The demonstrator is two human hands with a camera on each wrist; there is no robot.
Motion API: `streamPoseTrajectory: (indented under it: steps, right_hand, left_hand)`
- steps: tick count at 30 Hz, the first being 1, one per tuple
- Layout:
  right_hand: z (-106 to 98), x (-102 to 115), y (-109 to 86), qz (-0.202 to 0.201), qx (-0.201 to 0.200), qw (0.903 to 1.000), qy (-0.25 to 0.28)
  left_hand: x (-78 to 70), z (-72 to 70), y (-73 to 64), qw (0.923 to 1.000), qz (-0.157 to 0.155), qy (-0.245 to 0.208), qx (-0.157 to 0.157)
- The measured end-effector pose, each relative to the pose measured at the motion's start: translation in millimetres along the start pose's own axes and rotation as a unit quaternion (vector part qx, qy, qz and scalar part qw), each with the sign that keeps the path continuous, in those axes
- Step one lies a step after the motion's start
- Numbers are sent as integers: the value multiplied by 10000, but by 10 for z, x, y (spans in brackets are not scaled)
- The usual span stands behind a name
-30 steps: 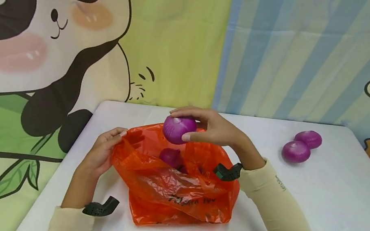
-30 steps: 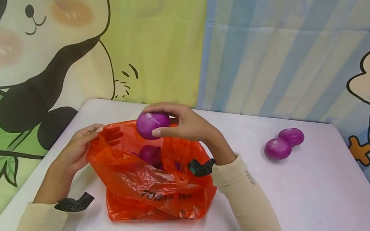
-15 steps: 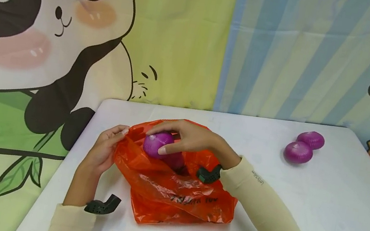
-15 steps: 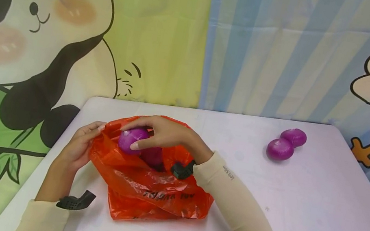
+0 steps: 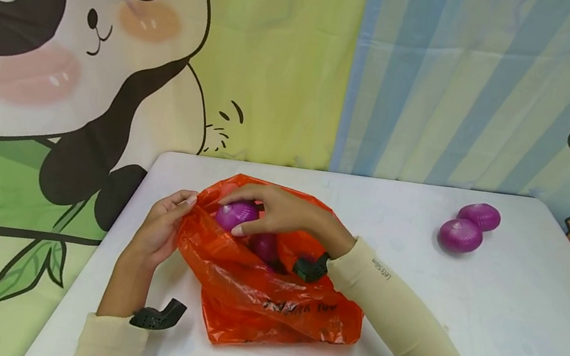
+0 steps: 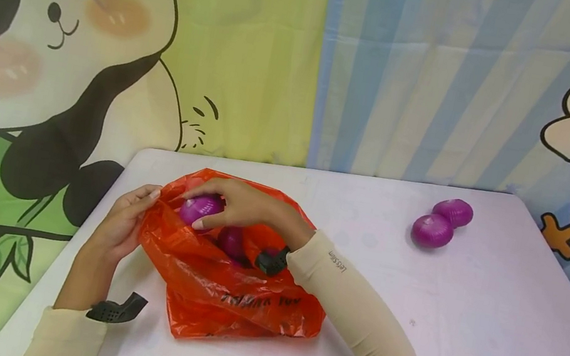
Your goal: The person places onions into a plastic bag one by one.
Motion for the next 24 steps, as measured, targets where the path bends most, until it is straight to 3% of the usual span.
streamPoseTrajectory:
  steps: [7,24]
  right_hand:
    - [-44,-25,-41,-157,-153,9995,-243]
    - [-163,-3,-203,-163,-313,9992,-204]
  left_hand:
    - [-25,9,-6,9999,54,-87,38]
    - [-32,-38,-18,9999,147,-40,47]
Point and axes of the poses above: each hand's wrist, its own y-axis towards the middle knuckle, its own z-axis out of the palm, x = y × z, the point moved 6 cm from there along y, towards the middle knuckle, and after that the axes turned 8 degrees about y, right-handed, at the moved point
